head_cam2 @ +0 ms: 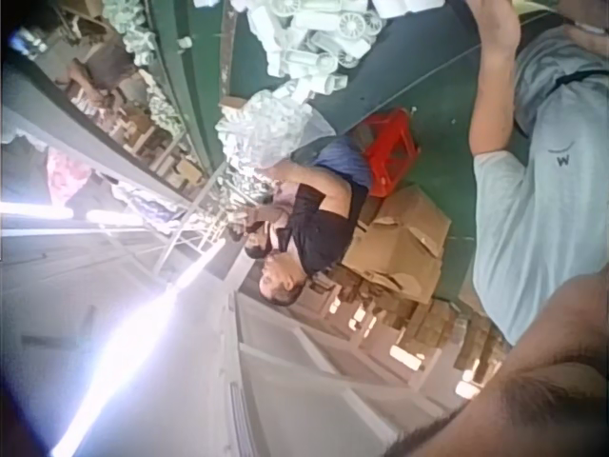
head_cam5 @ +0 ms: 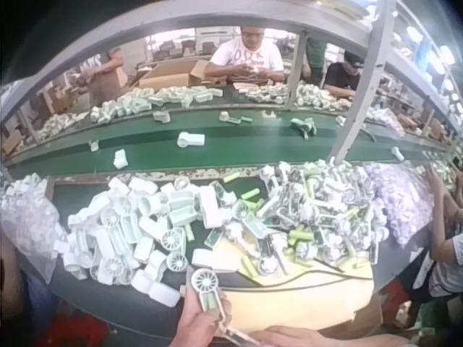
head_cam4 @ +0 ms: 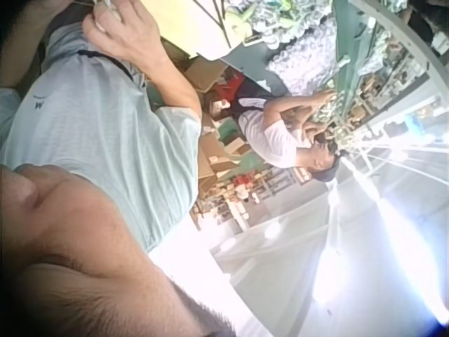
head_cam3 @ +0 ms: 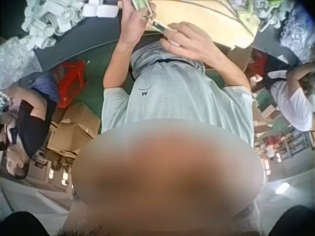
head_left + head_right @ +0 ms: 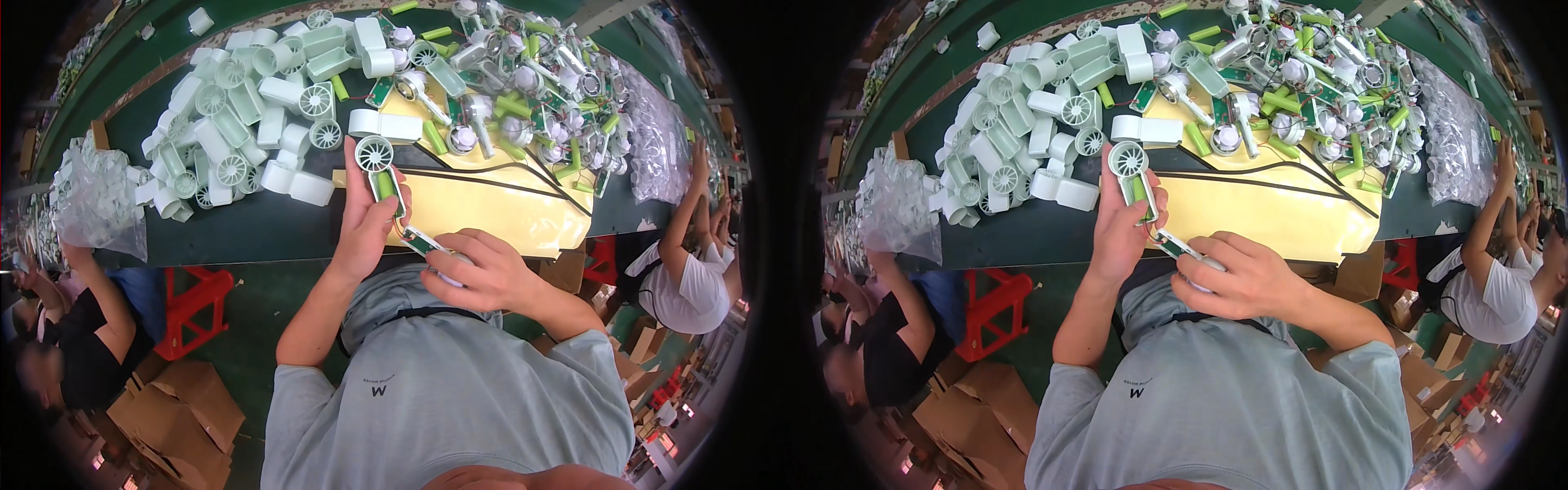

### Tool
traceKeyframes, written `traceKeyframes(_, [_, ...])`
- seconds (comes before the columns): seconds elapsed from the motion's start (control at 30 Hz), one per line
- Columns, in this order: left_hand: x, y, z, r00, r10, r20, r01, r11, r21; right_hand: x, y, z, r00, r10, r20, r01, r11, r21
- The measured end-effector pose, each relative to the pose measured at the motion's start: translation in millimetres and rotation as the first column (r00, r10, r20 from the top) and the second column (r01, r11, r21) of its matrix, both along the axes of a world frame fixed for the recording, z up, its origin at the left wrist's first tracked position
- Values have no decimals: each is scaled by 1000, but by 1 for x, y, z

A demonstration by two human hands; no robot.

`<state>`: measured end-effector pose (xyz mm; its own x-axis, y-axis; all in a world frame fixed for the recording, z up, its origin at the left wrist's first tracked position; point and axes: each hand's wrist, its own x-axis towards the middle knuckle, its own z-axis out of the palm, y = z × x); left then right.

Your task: The person assembles portable electric fans by fitting internal wiring, motors, and batteries into plastic casings, applying adhesive strips, pressing the housing pieces together, and placing assembled units onto a conveyor belt.

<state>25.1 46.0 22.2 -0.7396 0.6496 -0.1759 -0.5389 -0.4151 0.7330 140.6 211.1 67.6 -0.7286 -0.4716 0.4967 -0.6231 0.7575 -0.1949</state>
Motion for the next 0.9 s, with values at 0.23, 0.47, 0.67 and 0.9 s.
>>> traceKeyframes(0.23, [-1,-12,0,984,50,-173,-54,998,-22,10,-23,-14,986,154,71,-142,979,-147])
traceKeyframes(0.47, [-5,-58,18,973,19,229,-112,909,402,-19,-28,-35,923,-41,382,240,838,-491])
traceKeyframes(0.67, [-7,-61,-17,990,136,48,-143,968,208,-83,-73,-59,840,-424,338,496,853,-161])
traceKeyframes(0.9, [-3,-63,-32,938,235,-256,-262,962,-77,-85,-94,-66,786,-493,374,557,827,-80])
